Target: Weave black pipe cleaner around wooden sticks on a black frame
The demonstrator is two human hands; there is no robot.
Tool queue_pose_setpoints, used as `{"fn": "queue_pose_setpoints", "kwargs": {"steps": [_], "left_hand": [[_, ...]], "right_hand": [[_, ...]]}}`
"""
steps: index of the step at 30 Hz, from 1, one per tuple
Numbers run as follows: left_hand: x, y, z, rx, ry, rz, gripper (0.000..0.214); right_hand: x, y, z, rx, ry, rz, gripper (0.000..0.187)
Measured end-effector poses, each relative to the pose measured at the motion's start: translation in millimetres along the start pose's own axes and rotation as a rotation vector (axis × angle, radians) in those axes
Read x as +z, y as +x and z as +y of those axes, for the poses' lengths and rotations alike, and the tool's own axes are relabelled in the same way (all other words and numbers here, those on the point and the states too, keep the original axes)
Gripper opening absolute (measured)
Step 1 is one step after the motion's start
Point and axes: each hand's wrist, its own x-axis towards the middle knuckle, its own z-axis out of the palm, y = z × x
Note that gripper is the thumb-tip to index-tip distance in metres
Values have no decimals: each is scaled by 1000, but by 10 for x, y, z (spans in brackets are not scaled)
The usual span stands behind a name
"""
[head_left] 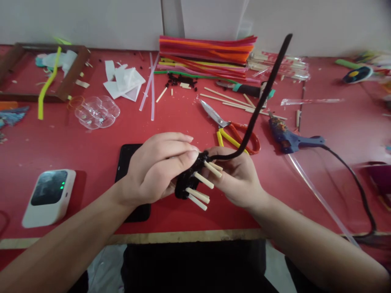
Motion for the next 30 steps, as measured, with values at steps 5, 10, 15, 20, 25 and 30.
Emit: {"fn": "queue_pose_setpoints", "kwargs": {"steps": [5,10,15,20,25,30], "left_hand": [[47,-8,-95,-151,-80,19,53],[39,-18,-173,-303,-146,38,60],[75,-117,-216,-569,-429,-92,55],[106,-138,-217,-575,-400,-161,70],[148,-144,-235,-556,-434,-222,86],[145,-156,-264,-368,-256,-194,83]], "right_hand": [[-10,81,40,-62,94,21,39],[-96,32,32,-283,-77,30,39],[-154,28,18,-777,-650,310,10],[-206,131,137,-834,-1060,346,21],[-206,117,170,-891,-1129,398,20],[-220,128,164,-930,-1108,274,22]]}}
